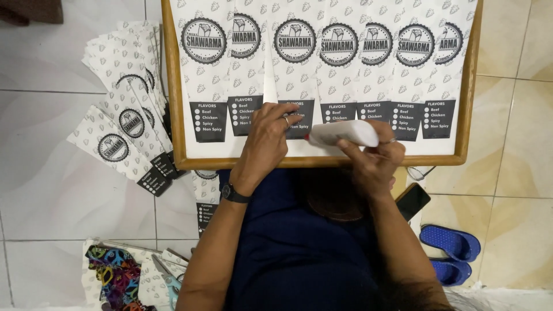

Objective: The person applies glue from a bottle to small rectangular labels and presses them onto white paper wrappers arranged on a tray. They handle the wrappers and labels by hand, working one at a time.

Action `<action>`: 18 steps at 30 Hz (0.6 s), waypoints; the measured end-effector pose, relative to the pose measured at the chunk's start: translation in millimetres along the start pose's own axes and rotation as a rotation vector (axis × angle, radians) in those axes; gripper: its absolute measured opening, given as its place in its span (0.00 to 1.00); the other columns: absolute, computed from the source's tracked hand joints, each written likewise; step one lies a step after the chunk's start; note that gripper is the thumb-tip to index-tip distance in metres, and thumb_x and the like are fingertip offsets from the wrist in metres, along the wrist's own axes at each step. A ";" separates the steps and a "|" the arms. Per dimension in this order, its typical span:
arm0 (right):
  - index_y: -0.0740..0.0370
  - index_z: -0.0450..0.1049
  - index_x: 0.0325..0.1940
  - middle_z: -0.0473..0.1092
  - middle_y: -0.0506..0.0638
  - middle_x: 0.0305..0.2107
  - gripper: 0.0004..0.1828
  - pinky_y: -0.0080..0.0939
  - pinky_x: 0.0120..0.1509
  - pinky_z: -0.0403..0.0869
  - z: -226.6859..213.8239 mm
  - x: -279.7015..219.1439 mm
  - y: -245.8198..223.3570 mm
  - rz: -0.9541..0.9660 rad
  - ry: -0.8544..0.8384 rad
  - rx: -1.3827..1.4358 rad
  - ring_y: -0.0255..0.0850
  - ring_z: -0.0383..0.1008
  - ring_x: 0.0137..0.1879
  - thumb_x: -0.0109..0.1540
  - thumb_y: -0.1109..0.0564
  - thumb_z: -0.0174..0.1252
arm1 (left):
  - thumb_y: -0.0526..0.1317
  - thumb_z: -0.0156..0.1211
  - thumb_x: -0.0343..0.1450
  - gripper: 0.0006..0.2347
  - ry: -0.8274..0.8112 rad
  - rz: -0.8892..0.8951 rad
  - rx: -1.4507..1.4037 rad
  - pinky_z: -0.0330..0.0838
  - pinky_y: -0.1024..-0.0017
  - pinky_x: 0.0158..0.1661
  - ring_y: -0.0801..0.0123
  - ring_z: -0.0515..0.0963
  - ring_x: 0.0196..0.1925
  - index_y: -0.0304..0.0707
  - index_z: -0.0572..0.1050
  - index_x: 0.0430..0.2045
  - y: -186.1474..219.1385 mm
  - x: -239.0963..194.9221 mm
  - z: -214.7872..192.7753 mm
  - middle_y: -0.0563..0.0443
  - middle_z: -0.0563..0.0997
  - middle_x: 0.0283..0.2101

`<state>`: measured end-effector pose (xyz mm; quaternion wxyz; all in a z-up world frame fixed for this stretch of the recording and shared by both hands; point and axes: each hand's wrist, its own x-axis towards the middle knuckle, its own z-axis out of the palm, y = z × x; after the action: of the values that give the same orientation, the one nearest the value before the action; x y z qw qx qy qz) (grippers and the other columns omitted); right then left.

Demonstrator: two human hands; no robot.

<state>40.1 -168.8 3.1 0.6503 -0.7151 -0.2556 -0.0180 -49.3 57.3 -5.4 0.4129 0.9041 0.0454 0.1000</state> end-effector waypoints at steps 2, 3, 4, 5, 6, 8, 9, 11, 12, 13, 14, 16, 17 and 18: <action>0.76 0.73 0.46 0.75 0.61 0.34 0.22 0.40 0.46 0.74 -2.8 -0.3 5.1 -0.015 0.002 -0.011 0.39 0.76 0.42 0.53 0.71 0.75 | 0.20 0.50 0.66 0.18 0.000 0.004 0.000 0.64 0.61 0.52 0.53 0.74 0.55 0.36 0.83 0.41 0.3 0.2 0.0 0.46 0.80 0.53; 0.76 0.73 0.46 0.76 0.62 0.35 0.22 0.40 0.46 0.74 -3.7 -0.4 7.8 -0.030 0.006 -0.020 0.40 0.77 0.42 0.53 0.71 0.76 | 0.20 0.50 0.66 0.17 -0.002 0.010 0.004 0.64 0.61 0.51 0.53 0.74 0.55 0.35 0.83 0.41 0.4 0.6 -0.6 0.46 0.80 0.53; 0.76 0.73 0.46 0.76 0.62 0.35 0.22 0.40 0.46 0.74 2.2 0.2 5.8 -0.031 0.007 -0.019 0.40 0.77 0.42 0.53 0.71 0.76 | 0.20 0.50 0.66 0.17 -0.002 0.010 0.005 0.64 0.61 0.51 0.53 0.74 0.55 0.35 0.83 0.41 2.5 0.4 -2.0 0.46 0.80 0.53; 0.76 0.73 0.46 0.75 0.62 0.34 0.22 0.41 0.45 0.74 9.0 0.7 4.0 -0.029 -0.003 -0.005 0.40 0.77 0.42 0.53 0.71 0.76 | 0.19 0.49 0.66 0.18 -0.008 0.007 -0.001 0.64 0.61 0.52 0.52 0.74 0.55 0.35 0.83 0.42 4.3 0.2 -4.2 0.45 0.80 0.53; 0.75 0.73 0.45 0.75 0.62 0.34 0.22 0.42 0.44 0.73 15.7 1.4 2.3 -0.026 -0.014 0.009 0.40 0.77 0.42 0.52 0.71 0.76 | 0.19 0.49 0.66 0.18 -0.014 0.003 -0.007 0.64 0.61 0.52 0.52 0.74 0.55 0.34 0.83 0.42 6.0 0.2 -6.3 0.44 0.80 0.53; 0.76 0.73 0.44 0.76 0.63 0.34 0.22 0.43 0.44 0.74 29.6 2.7 2.4 -0.047 -0.024 0.015 0.45 0.79 0.43 0.51 0.71 0.76 | 0.20 0.50 0.66 0.18 -0.018 0.001 -0.003 0.63 0.61 0.52 0.53 0.73 0.56 0.35 0.82 0.42 4.8 1.2 -6.4 0.45 0.80 0.53; 0.76 0.74 0.44 0.76 0.64 0.33 0.22 0.44 0.44 0.75 36.3 2.7 2.6 -0.067 -0.036 0.019 0.51 0.82 0.43 0.50 0.70 0.77 | 0.20 0.51 0.66 0.18 -0.021 -0.001 -0.002 0.63 0.61 0.53 0.54 0.73 0.56 0.35 0.82 0.43 4.1 1.2 -5.7 0.46 0.80 0.54; 0.76 0.74 0.44 0.76 0.65 0.34 0.22 0.45 0.44 0.75 32.1 -0.4 4.7 -0.039 -0.007 0.048 0.48 0.80 0.43 0.50 0.72 0.77 | 0.20 0.50 0.66 0.17 -0.020 0.009 0.000 0.63 0.61 0.53 0.53 0.73 0.56 0.34 0.82 0.42 6.4 0.1 -7.3 0.45 0.80 0.53; 0.77 0.75 0.43 0.75 0.65 0.34 0.22 0.45 0.44 0.75 30.2 -1.7 5.6 -0.013 0.021 0.076 0.45 0.79 0.43 0.49 0.73 0.76 | 0.20 0.49 0.67 0.17 -0.018 0.020 0.001 0.64 0.60 0.53 0.53 0.73 0.56 0.33 0.82 0.41 7.4 -0.5 -8.4 0.44 0.80 0.53; 0.77 0.75 0.43 0.75 0.65 0.34 0.22 0.45 0.44 0.75 16.2 -2.2 10.2 -0.013 0.019 0.075 0.45 0.79 0.43 0.49 0.73 0.76 | 0.20 0.49 0.67 0.17 -0.016 0.020 0.000 0.64 0.60 0.53 0.53 0.73 0.56 0.33 0.82 0.41 7.1 -0.2 -5.9 0.44 0.80 0.53; 0.77 0.73 0.45 0.75 0.65 0.35 0.22 0.46 0.45 0.75 2.2 -2.7 14.7 -0.001 0.031 0.044 0.46 0.79 0.44 0.51 0.72 0.75 | 0.20 0.48 0.67 0.17 -0.006 0.029 -0.005 0.64 0.60 0.53 0.53 0.74 0.56 0.32 0.82 0.41 6.7 0.0 -3.4 0.43 0.80 0.53; 0.77 0.72 0.47 0.75 0.65 0.36 0.22 0.47 0.47 0.75 -20.0 -4.3 21.4 0.014 0.041 0.010 0.48 0.78 0.45 0.53 0.71 0.75 | 0.19 0.47 0.67 0.17 0.004 0.036 -0.012 0.65 0.60 0.53 0.53 0.74 0.55 0.31 0.82 0.41 9.2 -0.7 1.3 0.43 0.80 0.53; 0.77 0.72 0.48 0.75 0.67 0.37 0.22 0.47 0.47 0.76 -27.5 -4.2 24.3 0.018 0.088 0.026 0.49 0.79 0.44 0.54 0.71 0.74 | 0.19 0.47 0.67 0.17 0.006 0.043 -0.015 0.65 0.60 0.53 0.53 0.74 0.56 0.31 0.82 0.41 11.4 -0.3 3.0 0.42 0.80 0.53; 0.77 0.71 0.49 0.75 0.68 0.37 0.22 0.46 0.48 0.77 -35.1 -4.0 26.9 0.022 0.134 0.042 0.50 0.79 0.43 0.55 0.71 0.73 | 0.19 0.47 0.67 0.17 0.008 0.050 -0.018 0.65 0.59 0.53 0.53 0.74 0.56 0.30 0.82 0.41 13.8 0.0 4.6 0.42 0.80 0.53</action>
<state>57.8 -203.7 -17.7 0.6811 -0.7013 -0.2038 -0.0532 -48.3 44.9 2.1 0.4184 0.9007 0.0237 0.1143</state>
